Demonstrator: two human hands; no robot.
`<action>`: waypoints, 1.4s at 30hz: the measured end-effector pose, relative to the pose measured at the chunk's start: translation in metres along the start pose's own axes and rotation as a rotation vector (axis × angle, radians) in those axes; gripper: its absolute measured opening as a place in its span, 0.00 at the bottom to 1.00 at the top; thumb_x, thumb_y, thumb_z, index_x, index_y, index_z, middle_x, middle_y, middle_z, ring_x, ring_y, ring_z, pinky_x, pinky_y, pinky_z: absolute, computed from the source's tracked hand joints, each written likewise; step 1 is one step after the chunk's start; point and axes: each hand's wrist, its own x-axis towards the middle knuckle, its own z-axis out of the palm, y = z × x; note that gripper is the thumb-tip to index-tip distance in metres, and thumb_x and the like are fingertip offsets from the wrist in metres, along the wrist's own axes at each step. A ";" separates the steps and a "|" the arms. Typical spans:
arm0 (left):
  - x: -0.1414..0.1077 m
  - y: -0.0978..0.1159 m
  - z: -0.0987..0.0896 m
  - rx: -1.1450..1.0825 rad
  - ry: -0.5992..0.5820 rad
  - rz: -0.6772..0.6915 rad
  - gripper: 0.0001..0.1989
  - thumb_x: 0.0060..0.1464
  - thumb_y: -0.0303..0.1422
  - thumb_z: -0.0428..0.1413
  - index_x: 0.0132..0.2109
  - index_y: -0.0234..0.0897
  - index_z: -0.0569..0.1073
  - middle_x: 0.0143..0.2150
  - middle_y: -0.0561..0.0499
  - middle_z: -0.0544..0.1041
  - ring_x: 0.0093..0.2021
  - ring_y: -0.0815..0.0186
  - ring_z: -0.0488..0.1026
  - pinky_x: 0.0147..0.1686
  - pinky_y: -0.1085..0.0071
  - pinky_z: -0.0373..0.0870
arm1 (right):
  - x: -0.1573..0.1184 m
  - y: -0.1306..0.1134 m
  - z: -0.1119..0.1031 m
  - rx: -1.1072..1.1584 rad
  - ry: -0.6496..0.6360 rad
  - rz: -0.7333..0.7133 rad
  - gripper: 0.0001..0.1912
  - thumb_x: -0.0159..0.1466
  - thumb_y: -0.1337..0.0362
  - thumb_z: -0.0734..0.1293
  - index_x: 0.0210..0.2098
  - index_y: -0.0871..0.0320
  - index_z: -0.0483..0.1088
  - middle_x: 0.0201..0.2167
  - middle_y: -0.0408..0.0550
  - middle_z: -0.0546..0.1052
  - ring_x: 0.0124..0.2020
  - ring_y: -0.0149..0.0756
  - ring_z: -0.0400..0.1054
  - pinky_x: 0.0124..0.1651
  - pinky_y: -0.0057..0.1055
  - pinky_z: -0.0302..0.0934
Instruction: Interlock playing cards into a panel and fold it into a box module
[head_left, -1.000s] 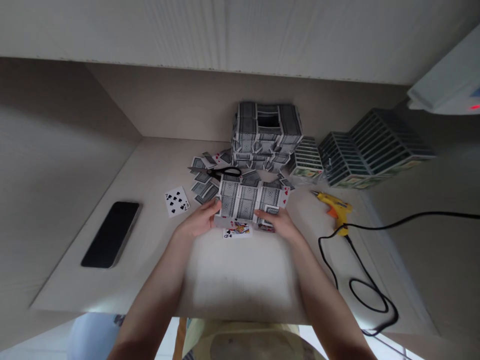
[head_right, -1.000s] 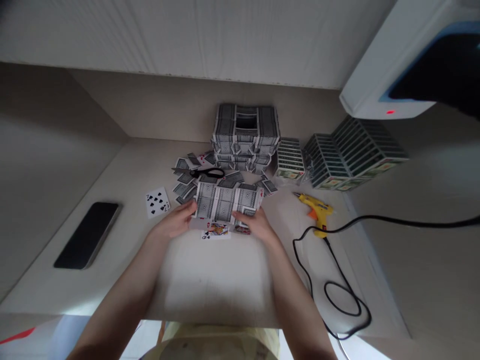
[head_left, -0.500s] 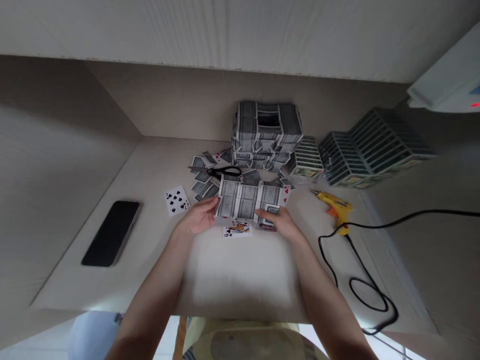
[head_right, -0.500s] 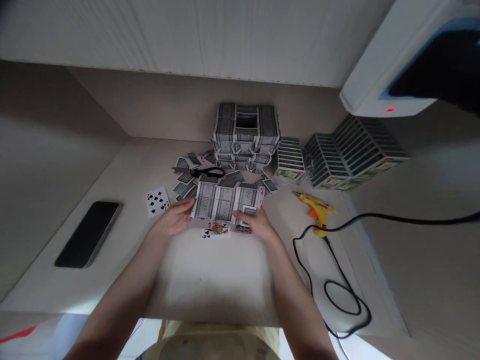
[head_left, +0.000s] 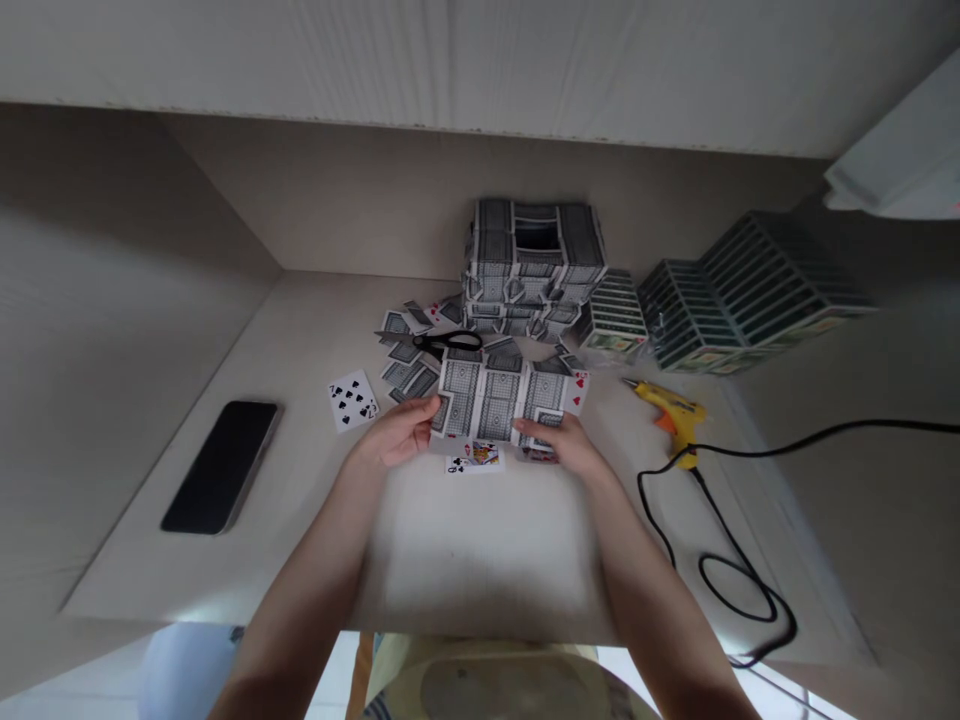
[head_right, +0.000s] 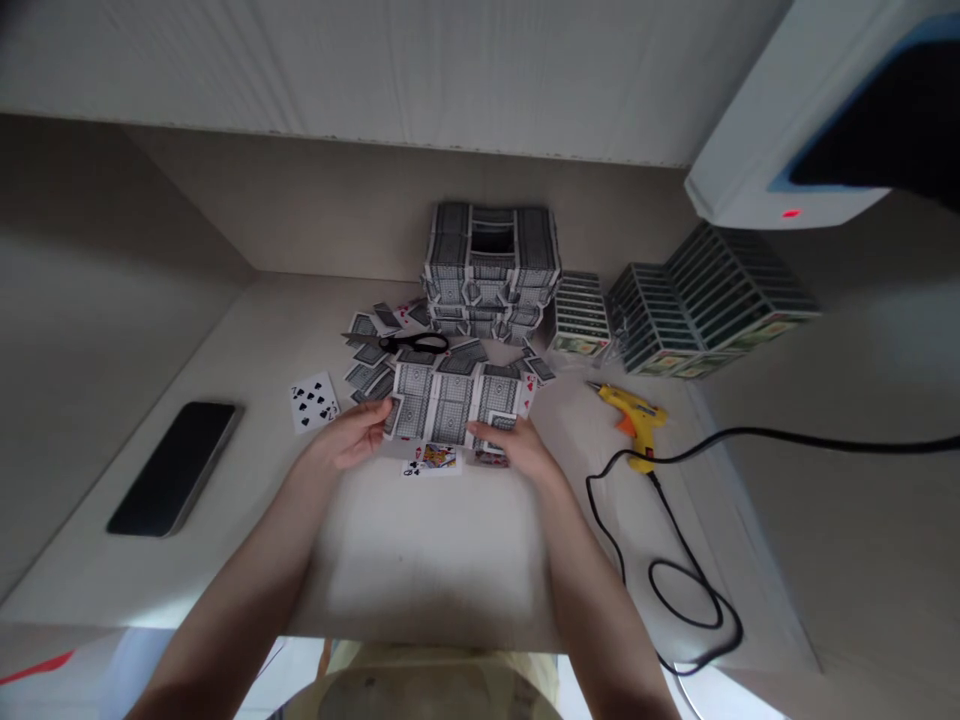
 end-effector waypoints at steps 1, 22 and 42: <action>-0.001 0.000 0.001 0.004 0.001 -0.005 0.11 0.46 0.35 0.62 0.36 0.32 0.77 0.34 0.42 0.80 0.32 0.61 0.77 0.31 0.69 0.73 | 0.000 0.000 0.000 -0.003 -0.005 -0.001 0.18 0.47 0.56 0.73 0.36 0.58 0.75 0.42 0.47 0.78 0.45 0.44 0.70 0.52 0.38 0.59; -0.004 -0.008 0.029 0.077 0.327 0.180 0.16 0.33 0.38 0.67 0.30 0.31 0.78 0.26 0.49 0.79 0.26 0.67 0.73 0.29 0.72 0.69 | 0.001 0.002 -0.001 -0.030 -0.024 0.004 0.20 0.47 0.53 0.73 0.37 0.57 0.76 0.43 0.48 0.77 0.49 0.44 0.69 0.56 0.42 0.56; 0.000 -0.008 0.023 0.053 0.280 0.314 0.15 0.36 0.38 0.66 0.28 0.33 0.72 0.24 0.54 0.73 0.25 0.71 0.68 0.27 0.75 0.64 | 0.001 0.001 0.003 -0.036 -0.020 0.017 0.21 0.47 0.53 0.73 0.38 0.56 0.75 0.43 0.48 0.78 0.50 0.43 0.68 0.57 0.44 0.55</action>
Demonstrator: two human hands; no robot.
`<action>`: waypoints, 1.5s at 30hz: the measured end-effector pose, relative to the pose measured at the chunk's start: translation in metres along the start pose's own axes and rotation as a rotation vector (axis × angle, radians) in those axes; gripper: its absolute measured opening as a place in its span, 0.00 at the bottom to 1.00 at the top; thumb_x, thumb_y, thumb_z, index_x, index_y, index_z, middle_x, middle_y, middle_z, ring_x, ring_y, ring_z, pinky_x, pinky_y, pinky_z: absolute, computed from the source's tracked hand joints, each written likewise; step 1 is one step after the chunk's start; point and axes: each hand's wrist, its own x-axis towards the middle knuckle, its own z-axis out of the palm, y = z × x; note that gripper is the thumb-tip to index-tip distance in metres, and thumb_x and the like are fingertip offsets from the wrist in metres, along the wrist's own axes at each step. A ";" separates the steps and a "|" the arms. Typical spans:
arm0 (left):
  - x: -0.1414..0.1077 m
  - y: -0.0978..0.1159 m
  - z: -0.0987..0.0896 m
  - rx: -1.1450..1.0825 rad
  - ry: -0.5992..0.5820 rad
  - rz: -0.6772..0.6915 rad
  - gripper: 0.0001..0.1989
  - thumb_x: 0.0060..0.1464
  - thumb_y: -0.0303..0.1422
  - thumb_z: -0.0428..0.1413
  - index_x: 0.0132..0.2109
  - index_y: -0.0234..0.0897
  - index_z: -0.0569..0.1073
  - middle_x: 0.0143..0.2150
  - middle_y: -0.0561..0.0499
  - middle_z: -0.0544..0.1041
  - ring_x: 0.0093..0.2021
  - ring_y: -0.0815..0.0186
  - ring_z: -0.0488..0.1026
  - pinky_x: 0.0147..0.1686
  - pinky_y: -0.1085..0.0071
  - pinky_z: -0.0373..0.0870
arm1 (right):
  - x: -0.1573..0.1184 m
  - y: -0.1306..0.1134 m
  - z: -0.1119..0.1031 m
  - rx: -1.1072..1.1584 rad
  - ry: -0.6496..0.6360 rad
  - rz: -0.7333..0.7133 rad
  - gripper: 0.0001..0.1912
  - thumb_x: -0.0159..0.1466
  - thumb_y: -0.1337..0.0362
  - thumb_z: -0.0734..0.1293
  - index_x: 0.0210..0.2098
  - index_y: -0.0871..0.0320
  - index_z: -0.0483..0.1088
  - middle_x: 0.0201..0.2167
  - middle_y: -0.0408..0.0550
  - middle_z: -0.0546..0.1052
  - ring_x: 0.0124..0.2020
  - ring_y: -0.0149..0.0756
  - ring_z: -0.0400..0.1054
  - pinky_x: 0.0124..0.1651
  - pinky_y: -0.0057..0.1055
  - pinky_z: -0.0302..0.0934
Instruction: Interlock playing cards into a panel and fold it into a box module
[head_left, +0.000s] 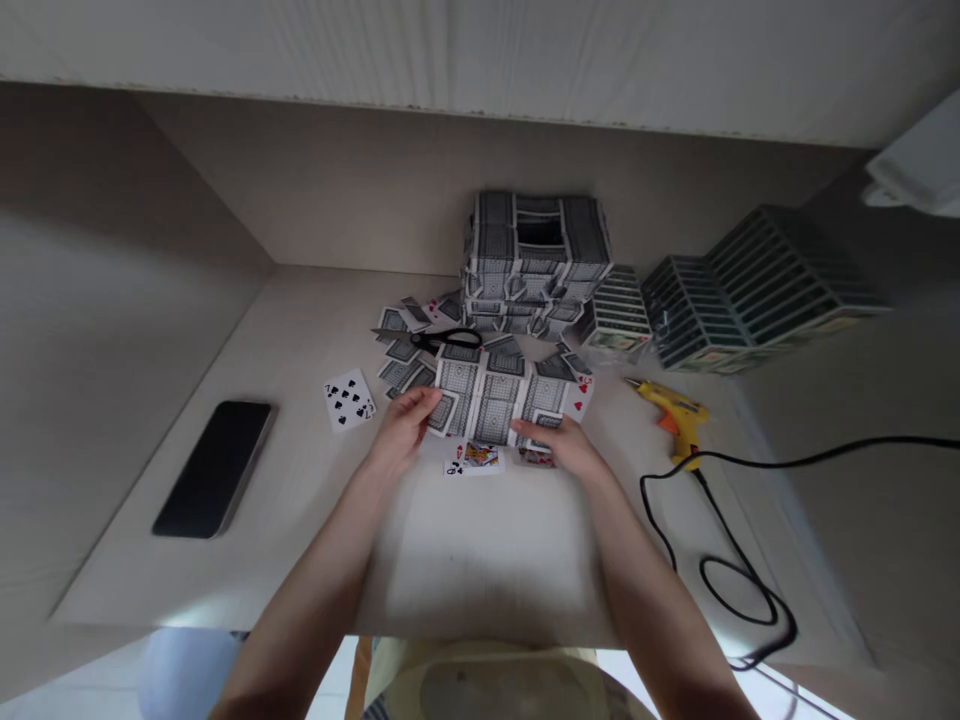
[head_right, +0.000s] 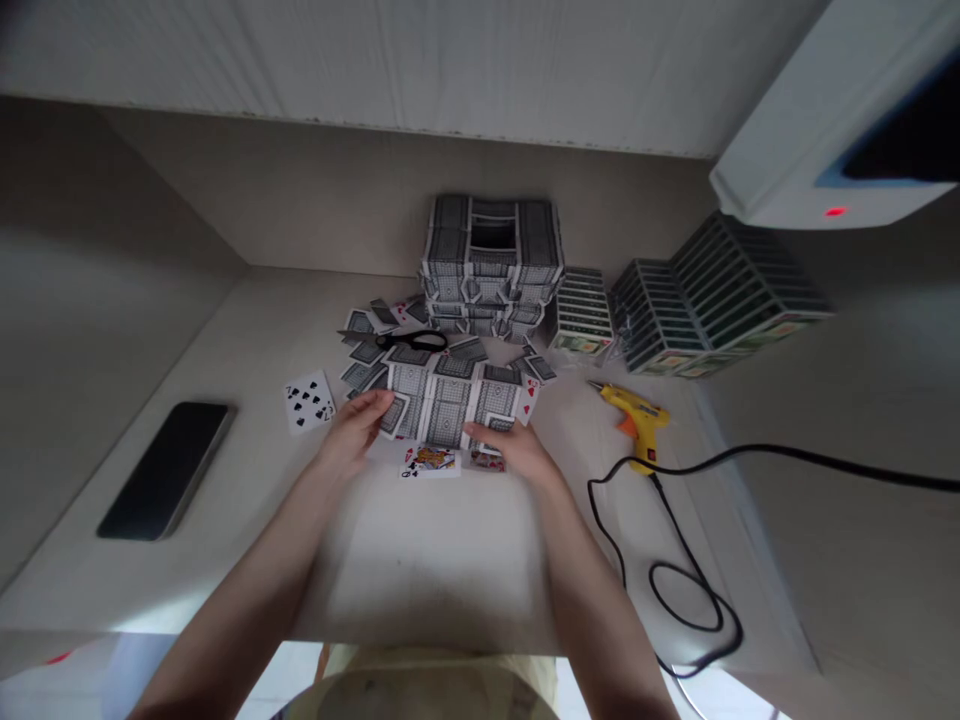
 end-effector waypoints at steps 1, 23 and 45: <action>0.000 -0.002 0.001 0.031 0.024 0.044 0.15 0.37 0.39 0.65 0.27 0.34 0.71 0.23 0.56 0.72 0.24 0.72 0.67 0.26 0.75 0.62 | 0.000 0.000 0.000 -0.014 0.001 -0.005 0.21 0.47 0.53 0.72 0.38 0.56 0.75 0.42 0.48 0.78 0.50 0.43 0.68 0.57 0.44 0.55; 0.000 0.012 -0.021 0.122 -0.225 -0.182 0.13 0.39 0.37 0.65 0.30 0.32 0.76 0.28 0.47 0.77 0.27 0.68 0.71 0.29 0.73 0.68 | 0.000 -0.003 0.000 0.094 0.065 0.018 0.22 0.44 0.55 0.74 0.36 0.60 0.75 0.39 0.50 0.79 0.41 0.44 0.71 0.50 0.41 0.61; 0.002 0.017 -0.024 0.124 -0.309 -0.164 0.12 0.40 0.36 0.65 0.31 0.33 0.76 0.29 0.49 0.76 0.29 0.70 0.71 0.34 0.74 0.68 | 0.004 0.002 0.000 0.107 0.098 -0.001 0.21 0.45 0.55 0.74 0.36 0.59 0.74 0.39 0.48 0.79 0.42 0.43 0.71 0.48 0.37 0.62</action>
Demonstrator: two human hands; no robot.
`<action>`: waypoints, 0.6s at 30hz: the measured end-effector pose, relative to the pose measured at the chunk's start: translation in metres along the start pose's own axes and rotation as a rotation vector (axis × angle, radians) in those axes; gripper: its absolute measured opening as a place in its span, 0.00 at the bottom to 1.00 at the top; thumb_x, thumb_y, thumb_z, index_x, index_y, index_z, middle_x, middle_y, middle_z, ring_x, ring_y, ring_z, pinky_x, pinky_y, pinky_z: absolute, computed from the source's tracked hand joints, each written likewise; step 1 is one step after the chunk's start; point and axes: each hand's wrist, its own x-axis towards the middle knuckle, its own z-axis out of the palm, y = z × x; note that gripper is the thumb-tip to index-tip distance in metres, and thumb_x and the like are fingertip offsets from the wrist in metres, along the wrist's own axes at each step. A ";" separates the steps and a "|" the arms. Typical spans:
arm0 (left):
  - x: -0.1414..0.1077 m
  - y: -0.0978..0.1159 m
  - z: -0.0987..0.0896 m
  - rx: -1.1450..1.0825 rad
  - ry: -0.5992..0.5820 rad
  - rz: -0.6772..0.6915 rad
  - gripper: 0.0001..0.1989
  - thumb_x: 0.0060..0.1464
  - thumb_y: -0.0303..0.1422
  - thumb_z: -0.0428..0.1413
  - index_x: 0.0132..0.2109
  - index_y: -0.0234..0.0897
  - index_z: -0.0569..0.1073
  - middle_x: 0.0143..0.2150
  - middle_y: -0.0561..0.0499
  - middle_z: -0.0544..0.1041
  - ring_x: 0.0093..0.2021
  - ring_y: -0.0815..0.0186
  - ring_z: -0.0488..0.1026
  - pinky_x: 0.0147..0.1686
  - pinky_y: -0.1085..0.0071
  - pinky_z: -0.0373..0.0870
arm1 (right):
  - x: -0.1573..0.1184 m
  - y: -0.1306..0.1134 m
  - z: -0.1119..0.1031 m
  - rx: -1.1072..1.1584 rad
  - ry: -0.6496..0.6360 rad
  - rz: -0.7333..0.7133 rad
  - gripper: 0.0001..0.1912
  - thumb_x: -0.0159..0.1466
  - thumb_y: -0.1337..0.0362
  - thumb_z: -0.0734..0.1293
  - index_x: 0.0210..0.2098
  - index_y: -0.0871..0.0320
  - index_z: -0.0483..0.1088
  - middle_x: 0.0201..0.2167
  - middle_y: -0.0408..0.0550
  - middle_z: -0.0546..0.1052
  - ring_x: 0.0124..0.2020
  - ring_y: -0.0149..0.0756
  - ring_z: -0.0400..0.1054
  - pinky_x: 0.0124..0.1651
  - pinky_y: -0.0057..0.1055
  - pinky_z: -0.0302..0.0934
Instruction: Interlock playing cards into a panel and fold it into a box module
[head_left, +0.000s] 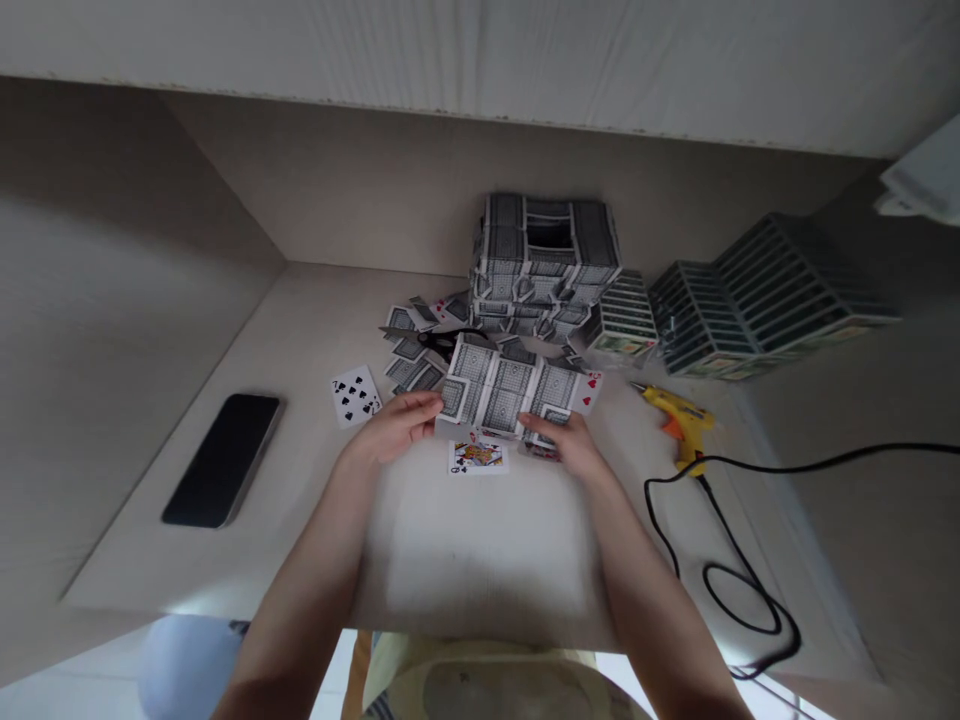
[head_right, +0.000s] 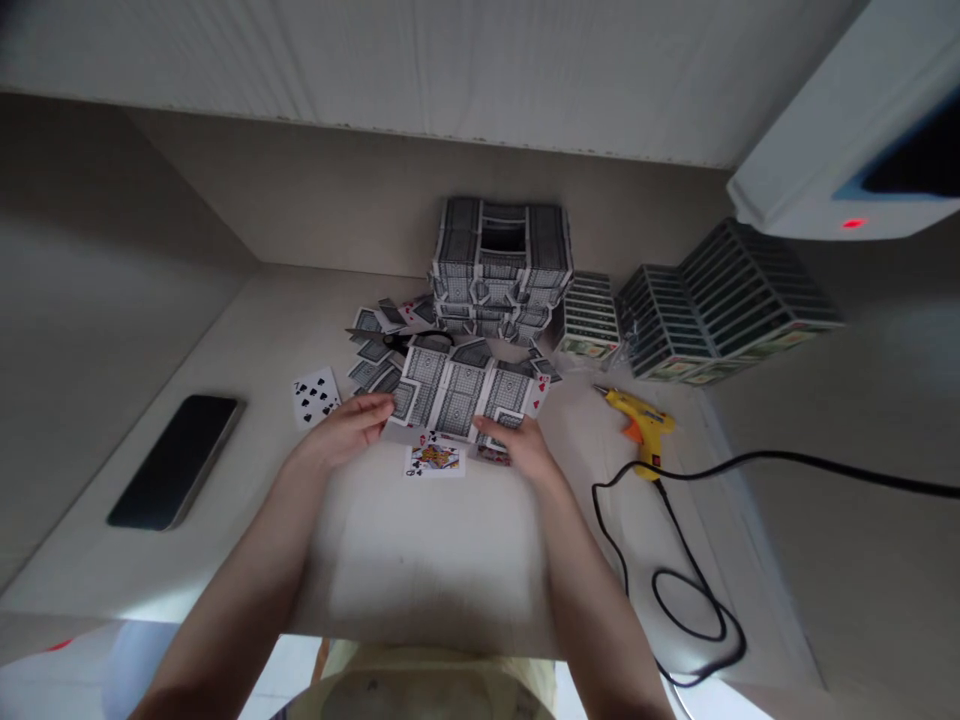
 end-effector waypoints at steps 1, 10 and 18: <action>0.000 0.000 0.000 0.017 -0.002 -0.004 0.11 0.40 0.36 0.65 0.31 0.33 0.76 0.29 0.49 0.76 0.29 0.69 0.71 0.34 0.74 0.68 | 0.000 0.000 0.000 -0.002 0.001 0.002 0.21 0.45 0.55 0.74 0.36 0.59 0.74 0.39 0.48 0.79 0.42 0.43 0.71 0.48 0.37 0.62; 0.003 0.002 0.012 0.327 0.139 0.071 0.15 0.38 0.41 0.63 0.22 0.33 0.73 0.18 0.56 0.66 0.19 0.75 0.59 0.20 0.77 0.54 | 0.000 0.000 -0.002 -0.041 0.030 0.001 0.23 0.43 0.54 0.74 0.36 0.59 0.74 0.38 0.48 0.78 0.41 0.43 0.71 0.51 0.42 0.61; 0.003 0.004 0.018 0.463 0.162 0.145 0.17 0.38 0.44 0.61 0.17 0.36 0.66 0.14 0.58 0.61 0.18 0.74 0.55 0.20 0.75 0.50 | 0.001 0.000 -0.003 -0.052 0.044 0.001 0.24 0.41 0.54 0.75 0.35 0.59 0.75 0.37 0.48 0.79 0.39 0.44 0.72 0.47 0.42 0.63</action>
